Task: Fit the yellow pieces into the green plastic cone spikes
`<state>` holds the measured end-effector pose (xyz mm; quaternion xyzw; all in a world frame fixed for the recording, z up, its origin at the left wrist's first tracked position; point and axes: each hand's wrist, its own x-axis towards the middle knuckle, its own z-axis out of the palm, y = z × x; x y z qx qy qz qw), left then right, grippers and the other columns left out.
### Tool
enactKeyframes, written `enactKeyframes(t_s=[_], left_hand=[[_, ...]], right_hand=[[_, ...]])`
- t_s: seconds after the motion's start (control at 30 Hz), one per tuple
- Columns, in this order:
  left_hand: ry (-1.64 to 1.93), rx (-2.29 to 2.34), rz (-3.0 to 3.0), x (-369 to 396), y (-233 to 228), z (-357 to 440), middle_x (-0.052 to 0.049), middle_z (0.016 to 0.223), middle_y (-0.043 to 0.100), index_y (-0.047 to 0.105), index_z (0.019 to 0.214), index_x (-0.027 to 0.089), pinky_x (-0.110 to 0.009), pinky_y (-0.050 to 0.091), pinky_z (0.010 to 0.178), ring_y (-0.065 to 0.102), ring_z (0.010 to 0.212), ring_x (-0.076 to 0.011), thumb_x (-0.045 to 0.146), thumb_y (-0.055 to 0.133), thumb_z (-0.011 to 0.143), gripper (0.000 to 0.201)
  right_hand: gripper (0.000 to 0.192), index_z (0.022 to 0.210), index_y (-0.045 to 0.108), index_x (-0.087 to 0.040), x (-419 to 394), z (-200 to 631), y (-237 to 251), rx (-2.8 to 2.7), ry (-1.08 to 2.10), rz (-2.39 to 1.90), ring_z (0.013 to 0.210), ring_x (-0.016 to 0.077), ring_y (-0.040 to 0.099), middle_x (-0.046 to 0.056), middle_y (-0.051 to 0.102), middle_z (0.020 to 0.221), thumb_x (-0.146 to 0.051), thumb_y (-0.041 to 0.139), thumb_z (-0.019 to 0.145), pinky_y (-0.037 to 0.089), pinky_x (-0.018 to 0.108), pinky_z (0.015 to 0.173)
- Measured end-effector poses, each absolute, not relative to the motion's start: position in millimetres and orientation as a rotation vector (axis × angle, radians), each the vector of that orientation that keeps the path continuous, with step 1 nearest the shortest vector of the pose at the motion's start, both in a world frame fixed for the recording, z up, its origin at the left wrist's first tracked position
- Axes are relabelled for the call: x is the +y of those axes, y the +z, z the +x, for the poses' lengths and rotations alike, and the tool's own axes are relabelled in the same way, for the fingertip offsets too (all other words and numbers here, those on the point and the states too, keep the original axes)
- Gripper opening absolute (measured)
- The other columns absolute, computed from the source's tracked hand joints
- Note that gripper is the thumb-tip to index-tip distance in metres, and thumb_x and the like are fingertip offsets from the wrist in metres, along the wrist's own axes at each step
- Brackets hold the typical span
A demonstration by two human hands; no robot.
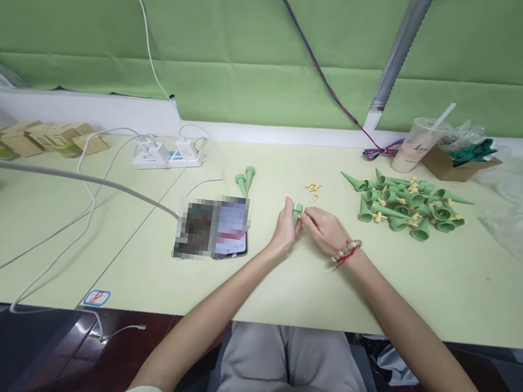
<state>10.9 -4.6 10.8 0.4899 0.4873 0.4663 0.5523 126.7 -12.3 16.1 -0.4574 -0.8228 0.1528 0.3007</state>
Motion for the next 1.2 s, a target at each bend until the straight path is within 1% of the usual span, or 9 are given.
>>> enactKeyframes(t_s=[0.13,0.27,0.43,0.57,0.67,0.73,0.83,1.0,1.2], left_hand=[[0.908,1.006,1.041,-0.9,16.6,8.4,0.004,0.03,0.017,0.024,0.043,0.02,-0.021,0.012,0.03,0.019,0.025,-0.0058,0.074,0.003,0.073,0.065],[0.988,1.075,1.149,-2.9,14.4,6.7,0.004,0.031,0.019,0.024,0.043,0.02,-0.021,0.018,0.032,0.022,0.029,-0.0063,0.07,0.013,0.077,0.061],[1.431,1.202,1.39,-11.3,13.6,7.9,0.003,0.046,0.036,0.038,0.058,0.018,-0.021,0.034,0.046,0.038,0.045,-0.0082,0.058,0.021,0.084,0.051],[1.418,1.212,1.412,-10.1,22.6,3.8,0.004,0.055,0.042,0.047,0.075,0.019,-0.019,0.035,0.046,0.043,0.048,-0.0076,0.049,0.034,0.083,0.033],[1.248,1.154,1.272,-5.0,27.1,-0.4,0.006,0.044,0.037,0.051,0.085,0.019,-0.018,0.027,0.034,0.037,0.033,-0.008,0.042,0.031,0.083,0.03],[1.217,1.152,1.21,-2.0,27.1,-2.6,0.008,0.037,0.032,0.052,0.085,0.018,-0.018,0.022,0.03,0.032,0.027,-0.0083,0.04,0.029,0.083,0.032],[1.171,1.164,1.178,0.3,25.4,-4.2,0.008,0.032,0.032,0.053,0.083,0.016,-0.018,0.022,0.028,0.032,0.025,-0.0091,0.044,0.028,0.083,0.037],[0.998,1.21,1.231,-0.6,25.9,-4.5,0.005,0.032,0.037,0.056,0.076,0.015,-0.02,0.022,0.027,0.036,0.023,-0.0101,0.058,0.022,0.083,0.055],[1.024,1.341,1.289,-1.0,26.6,-6.1,0.004,0.031,0.036,0.051,0.056,0.015,-0.021,0.023,0.027,0.033,0.024,-0.0085,0.055,0.032,0.082,0.052]], right_hand=[[0.034,0.072,0.049,-0.019,-11.5,130.2,22.6,-2.257,0.245,-1.208,0.067,0.0154,0.046,0.004,0.052,0.071,-0.035,0.028,0.092,0.035,0.027,0.064],[0.042,0.064,0.049,-0.019,-12.6,125.4,18.8,-2.249,0.303,-1.036,0.07,0.0167,0.045,0.005,0.049,0.068,-0.036,0.022,0.093,0.034,0.03,0.072],[0.049,0.054,0.032,-0.021,-17.6,104.5,10.0,-1.684,0.956,-1.054,0.051,0.0123,0.036,-0.002,0.036,0.053,-0.056,0.021,0.087,0.033,0.028,0.057],[0.053,0.054,0.028,-0.022,-15.1,102.0,10.7,-1.485,1.442,-0.967,0.045,0.0098,0.031,-0.005,0.031,0.05,-0.066,0.021,0.081,0.03,0.025,0.049],[0.048,0.06,0.042,-0.019,-14.1,112.6,14.6,-1.675,1.141,-1.063,0.05,0.0107,0.038,-0.003,0.042,0.055,-0.058,0.027,0.085,0.032,0.025,0.054],[0.036,0.075,0.051,-0.019,-13.6,120.4,16.9,-1.867,0.835,-1.092,0.056,0.0116,0.043,-0.002,0.05,0.063,-0.05,0.037,0.086,0.033,0.025,0.058],[0.025,0.092,0.053,-0.019,-10.9,128.0,18.1,-2.116,0.544,-1.007,0.065,0.0133,0.049,0.002,0.057,0.076,-0.04,0.04,0.088,0.036,0.025,0.065],[0.034,0.089,0.057,-0.016,-5.5,130.1,17.3,-2.345,0.043,-1.097,0.071,0.0182,0.051,0.007,0.058,0.078,-0.04,0.032,0.091,0.035,0.03,0.069],[0.036,0.089,0.055,-0.017,-5.9,125.9,15.8,-2.426,-0.186,-1.148,0.071,0.0197,0.051,0.009,0.058,0.081,-0.043,0.03,0.09,0.033,0.03,0.066]])
